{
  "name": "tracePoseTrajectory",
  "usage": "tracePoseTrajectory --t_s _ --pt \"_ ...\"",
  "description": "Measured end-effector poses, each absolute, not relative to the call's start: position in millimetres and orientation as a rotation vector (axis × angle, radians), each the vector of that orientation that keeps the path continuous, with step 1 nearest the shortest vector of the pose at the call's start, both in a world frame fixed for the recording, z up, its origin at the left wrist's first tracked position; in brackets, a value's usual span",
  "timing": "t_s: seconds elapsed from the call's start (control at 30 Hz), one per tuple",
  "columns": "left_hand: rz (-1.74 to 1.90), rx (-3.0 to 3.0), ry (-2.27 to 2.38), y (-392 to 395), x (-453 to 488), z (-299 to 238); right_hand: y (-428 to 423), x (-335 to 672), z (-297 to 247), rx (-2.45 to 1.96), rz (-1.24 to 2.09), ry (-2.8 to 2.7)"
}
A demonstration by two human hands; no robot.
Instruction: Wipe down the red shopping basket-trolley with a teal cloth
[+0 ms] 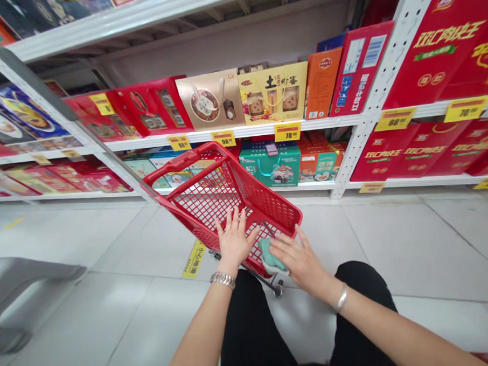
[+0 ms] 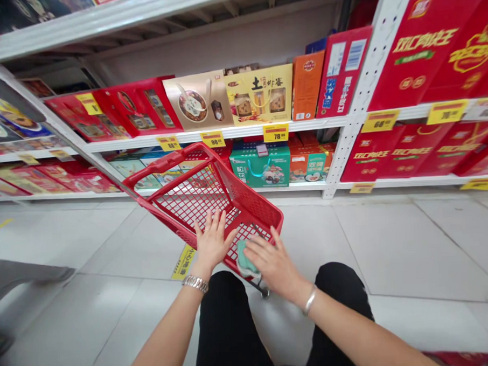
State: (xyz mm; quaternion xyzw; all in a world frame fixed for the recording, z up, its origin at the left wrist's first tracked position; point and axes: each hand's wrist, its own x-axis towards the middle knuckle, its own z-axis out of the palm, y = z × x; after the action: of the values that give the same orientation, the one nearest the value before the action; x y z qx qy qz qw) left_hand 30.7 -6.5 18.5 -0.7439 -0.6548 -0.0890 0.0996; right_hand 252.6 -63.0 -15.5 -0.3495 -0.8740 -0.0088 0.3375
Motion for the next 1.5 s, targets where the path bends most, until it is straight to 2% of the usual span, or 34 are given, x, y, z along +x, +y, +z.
tracePoseTrajectory --t_s 0.1,0.23,0.47,0.7,1.27,1.5 --pt "-0.262 -2.207 -1.922 -10.3 28.2 16.9 -75.9 234.4 -24.1 -0.797 0.074 -2.348" --pt "-0.253 -2.221 -1.898 -17.6 21.4 15.4 -51.9 263.6 -34.3 -0.747 0.068 -2.386" --pt "-0.213 -2.229 -1.953 -22.5 28.1 18.7 23.7 322.5 -19.4 -0.928 0.217 -2.528" --pt "-0.208 -2.212 -2.015 -25.7 32.2 21.6 27.4 314.9 -17.1 -0.939 0.336 -2.495" --pt "-0.19 -2.399 -1.679 -12.8 6.1 27.1 -61.8 298.8 -56.4 -0.994 -0.105 -2.146" --pt "-0.232 -2.295 -1.846 -9.8 18.5 18.2 -89.1 262.0 -49.9 -0.969 -0.158 -2.092"
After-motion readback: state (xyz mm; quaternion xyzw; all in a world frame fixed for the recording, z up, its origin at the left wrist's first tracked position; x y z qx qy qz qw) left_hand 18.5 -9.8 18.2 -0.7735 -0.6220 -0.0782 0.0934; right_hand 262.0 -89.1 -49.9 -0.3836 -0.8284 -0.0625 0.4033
